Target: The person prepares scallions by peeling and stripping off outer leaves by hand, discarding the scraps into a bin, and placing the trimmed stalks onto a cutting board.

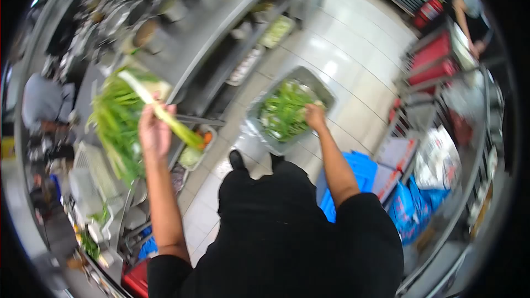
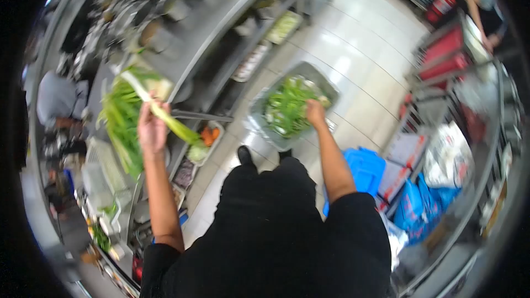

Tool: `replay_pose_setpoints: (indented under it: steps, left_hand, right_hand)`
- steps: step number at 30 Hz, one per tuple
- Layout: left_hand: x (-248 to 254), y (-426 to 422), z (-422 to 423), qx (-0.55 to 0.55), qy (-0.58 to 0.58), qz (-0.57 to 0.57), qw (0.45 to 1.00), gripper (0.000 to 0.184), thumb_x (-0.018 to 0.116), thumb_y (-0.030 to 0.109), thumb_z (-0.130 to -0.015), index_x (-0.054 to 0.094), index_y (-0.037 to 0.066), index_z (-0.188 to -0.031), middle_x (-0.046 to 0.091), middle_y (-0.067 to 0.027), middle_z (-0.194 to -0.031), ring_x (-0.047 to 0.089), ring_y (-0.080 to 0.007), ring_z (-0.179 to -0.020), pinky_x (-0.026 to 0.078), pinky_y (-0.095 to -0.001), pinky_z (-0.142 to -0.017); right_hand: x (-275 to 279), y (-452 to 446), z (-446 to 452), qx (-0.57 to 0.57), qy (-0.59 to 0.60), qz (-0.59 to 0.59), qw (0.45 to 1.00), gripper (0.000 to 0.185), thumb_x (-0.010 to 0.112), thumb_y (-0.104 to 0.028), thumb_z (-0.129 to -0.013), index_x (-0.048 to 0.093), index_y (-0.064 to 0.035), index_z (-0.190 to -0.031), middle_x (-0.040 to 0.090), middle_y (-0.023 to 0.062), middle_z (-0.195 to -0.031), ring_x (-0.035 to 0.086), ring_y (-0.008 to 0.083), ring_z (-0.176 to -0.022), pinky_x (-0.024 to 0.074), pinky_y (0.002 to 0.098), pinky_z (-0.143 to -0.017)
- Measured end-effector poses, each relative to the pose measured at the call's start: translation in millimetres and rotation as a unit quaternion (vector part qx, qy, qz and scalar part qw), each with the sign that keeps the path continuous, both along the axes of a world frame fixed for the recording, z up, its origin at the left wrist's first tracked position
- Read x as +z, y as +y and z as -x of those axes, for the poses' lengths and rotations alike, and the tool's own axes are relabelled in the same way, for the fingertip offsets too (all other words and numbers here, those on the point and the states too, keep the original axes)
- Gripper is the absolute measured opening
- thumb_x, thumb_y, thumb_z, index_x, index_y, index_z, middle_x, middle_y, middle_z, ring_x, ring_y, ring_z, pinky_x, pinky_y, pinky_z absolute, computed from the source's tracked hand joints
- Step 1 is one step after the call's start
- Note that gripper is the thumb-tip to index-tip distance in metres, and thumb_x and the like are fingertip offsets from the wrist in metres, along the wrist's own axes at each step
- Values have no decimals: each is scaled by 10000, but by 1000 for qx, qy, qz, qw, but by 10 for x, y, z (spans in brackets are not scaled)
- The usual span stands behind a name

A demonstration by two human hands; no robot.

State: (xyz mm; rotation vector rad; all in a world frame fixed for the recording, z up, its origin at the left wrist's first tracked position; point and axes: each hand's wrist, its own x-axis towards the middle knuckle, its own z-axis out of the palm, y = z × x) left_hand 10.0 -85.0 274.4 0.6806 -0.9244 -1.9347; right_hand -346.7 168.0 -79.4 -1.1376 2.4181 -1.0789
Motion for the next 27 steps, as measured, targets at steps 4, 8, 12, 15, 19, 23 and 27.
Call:
replay_pose_setpoints:
  steps: [4, 8, 12, 15, 19, 23, 27]
  left_hand:
    - [61, 125, -90, 22, 11, 0, 1000, 391, 491, 181, -945, 426, -50, -1254, 590, -67, -869, 598, -158, -824, 521, -382, -879]
    - [112, 261, -252, 28, 54, -11, 998, 360, 440, 174, -966, 438, -54, -1244, 540, -41, -824, 562, -148, -772, 536, -335, -795]
    - [-18, 277, -443, 44, 101, -18, 994, 338, 445, 186, -970, 458, -36, -1226, 507, -23, -805, 533, -132, -755, 513, -300, -741]
    - [-36, 303, -510, 90, 90, -20, 992, 325, 449, 187, -973, 460, -15, -1226, 547, -39, -870, 555, -134, -806, 512, -323, -800]
    - [-33, 346, -591, 125, 76, 6, 989, 337, 464, 171, -967, 443, -14, -1248, 557, -52, -905, 563, -151, -873, 495, -351, -890]
    - [-70, 396, -785, 160, -36, 23, 986, 347, 511, 172, -951, 491, -21, -1238, 590, -57, -969, 567, -146, -909, 480, -290, -852]
    - [-127, 316, -1128, 156, -34, 17, 987, 327, 493, 218, -959, 505, -4, -1199, 612, -61, -945, 596, -158, -872, 496, -310, -809]
  right_hand:
    - [668, -525, -298, 57, -60, -125, 989, 244, 549, -56, -799, 635, -7, -1022, 651, 181, -906, 626, 323, -827, 495, 365, -772]
    - [1163, -1004, -740, 130, -95, 100, 982, 206, 554, -137, -871, 626, 5, -1000, 660, 134, -892, 630, 264, -824, 486, 326, -764]
    - [2423, -1317, -1450, 295, -317, 78, 898, 266, 527, -203, -927, 624, 19, -1039, 656, 117, -995, 603, 172, -938, 460, 291, -835]
    - [2972, -1452, -1960, 427, -342, 101, 831, 311, 509, -229, -947, 595, 16, -1119, 633, 97, -1068, 591, 144, -948, 456, 286, -853]
    - [3018, -1595, -2549, 462, -479, 93, 741, 412, 556, -174, -925, 452, -2, -1284, 615, 85, -1054, 583, 137, -932, 464, 266, -821]
    - [3032, -1725, -2848, 497, -456, 84, 733, 370, 597, -122, -893, 484, 2, -1222, 591, 70, -1029, 567, 97, -863, 472, 250, -736]
    - [3173, -1745, -2967, 515, -368, 80, 770, 269, 593, -129, -885, 558, 2, -1118, 579, 81, -963, 565, 147, -842, 455, 280, -706]
